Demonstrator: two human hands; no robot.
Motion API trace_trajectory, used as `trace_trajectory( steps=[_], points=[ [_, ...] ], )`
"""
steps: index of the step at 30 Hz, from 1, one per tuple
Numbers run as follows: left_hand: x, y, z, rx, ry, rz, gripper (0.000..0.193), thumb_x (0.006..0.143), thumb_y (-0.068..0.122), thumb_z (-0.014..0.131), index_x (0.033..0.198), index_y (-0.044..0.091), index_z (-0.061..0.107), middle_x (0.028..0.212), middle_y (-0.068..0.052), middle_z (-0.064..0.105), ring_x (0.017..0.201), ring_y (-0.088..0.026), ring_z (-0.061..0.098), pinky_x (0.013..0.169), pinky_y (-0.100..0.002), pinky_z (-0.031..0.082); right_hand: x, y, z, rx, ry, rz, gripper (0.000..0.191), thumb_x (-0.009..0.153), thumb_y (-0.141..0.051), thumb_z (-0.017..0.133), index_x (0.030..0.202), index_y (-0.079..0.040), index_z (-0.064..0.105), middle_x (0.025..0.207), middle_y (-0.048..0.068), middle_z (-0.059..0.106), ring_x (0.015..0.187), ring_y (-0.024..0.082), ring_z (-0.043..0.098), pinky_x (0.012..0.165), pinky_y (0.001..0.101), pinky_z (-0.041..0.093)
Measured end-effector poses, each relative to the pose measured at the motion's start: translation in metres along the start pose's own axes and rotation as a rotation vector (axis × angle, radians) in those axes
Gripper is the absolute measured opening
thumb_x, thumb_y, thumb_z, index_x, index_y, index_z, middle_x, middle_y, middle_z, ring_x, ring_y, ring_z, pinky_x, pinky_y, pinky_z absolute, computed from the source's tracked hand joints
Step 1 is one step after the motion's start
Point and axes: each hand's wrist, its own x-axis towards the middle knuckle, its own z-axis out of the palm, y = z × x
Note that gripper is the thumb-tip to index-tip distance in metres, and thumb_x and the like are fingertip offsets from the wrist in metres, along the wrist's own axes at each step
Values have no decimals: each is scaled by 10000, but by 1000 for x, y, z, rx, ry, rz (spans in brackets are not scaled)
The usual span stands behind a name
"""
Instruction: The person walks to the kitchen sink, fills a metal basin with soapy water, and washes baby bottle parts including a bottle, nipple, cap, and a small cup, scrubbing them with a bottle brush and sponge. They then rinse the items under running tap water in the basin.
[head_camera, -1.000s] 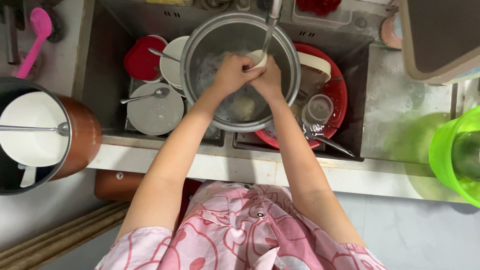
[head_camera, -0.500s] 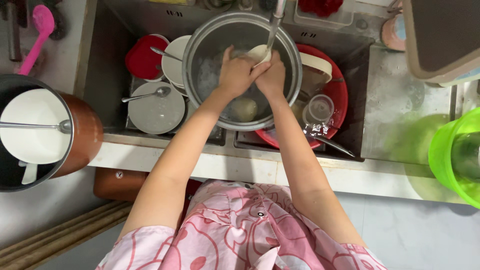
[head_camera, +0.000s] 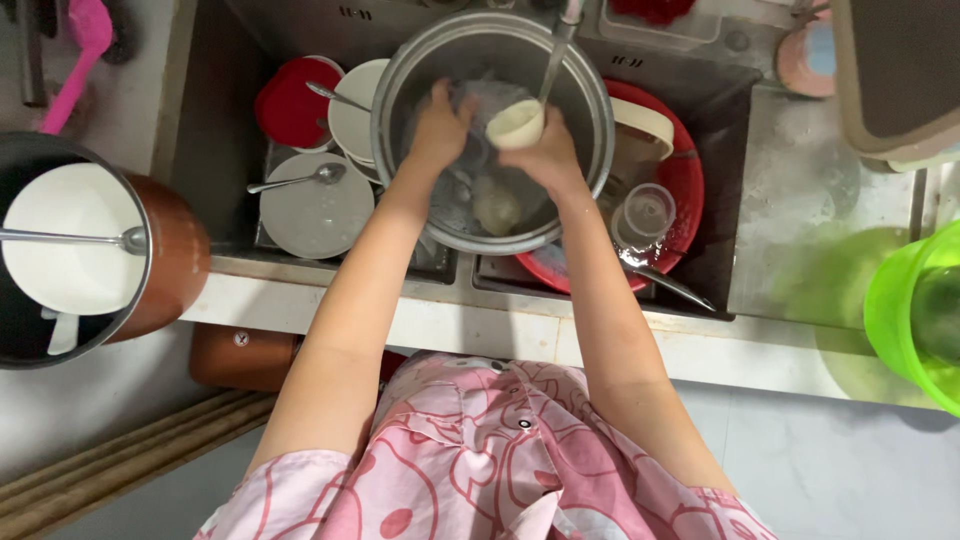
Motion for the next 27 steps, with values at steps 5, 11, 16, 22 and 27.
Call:
trace_trajectory(
  steps=[5, 11, 16, 22, 27],
  points=[
    [15, 2, -11, -711, 294, 115, 368, 1051, 307, 517, 1243, 16, 635, 1238, -175, 730, 1176, -343, 690, 995, -393, 516, -10, -6, 14, -564, -517, -347, 791, 537, -193, 959, 1260, -94, 654, 1201, 218, 666, 1163, 384, 594, 999, 441, 488],
    [3, 16, -11, -560, 420, 107, 321, 1077, 279, 479, 1177, 76, 706, 1135, -121, 771, 1100, -279, 717, 973, -352, 525, -14, -9, 63, -1130, -374, -402, 724, 658, -125, 885, 1335, -103, 630, 1417, 233, 550, 1249, 403, 579, 946, 480, 525],
    [6, 15, -7, -567, 408, 124, 296, 1085, 264, 495, 1155, 79, 715, 1111, -103, 780, 1082, -256, 728, 963, -351, 531, -8, -19, 79, -742, -754, -229, 832, 578, -164, 922, 1352, -87, 625, 1404, 169, 637, 1294, 352, 609, 1092, 429, 504],
    [6, 8, -5, -787, 216, 208, 259, 1089, 229, 559, 1169, 33, 708, 1092, -80, 786, 1064, -186, 728, 971, -325, 555, 5, -16, 33, 28, -546, -78, 998, 512, -36, 930, 1416, -80, 510, 1324, 79, 652, 1257, 233, 605, 1062, 384, 492],
    [-13, 2, -21, -589, -228, 413, 551, 800, 162, 820, 1289, 30, 603, 1152, -95, 697, 1083, -197, 645, 933, -336, 513, 5, -5, -3, 94, -249, -7, 965, 495, 12, 902, 1390, -66, 548, 1298, 71, 679, 1262, 235, 645, 1053, 365, 540]
  ],
)
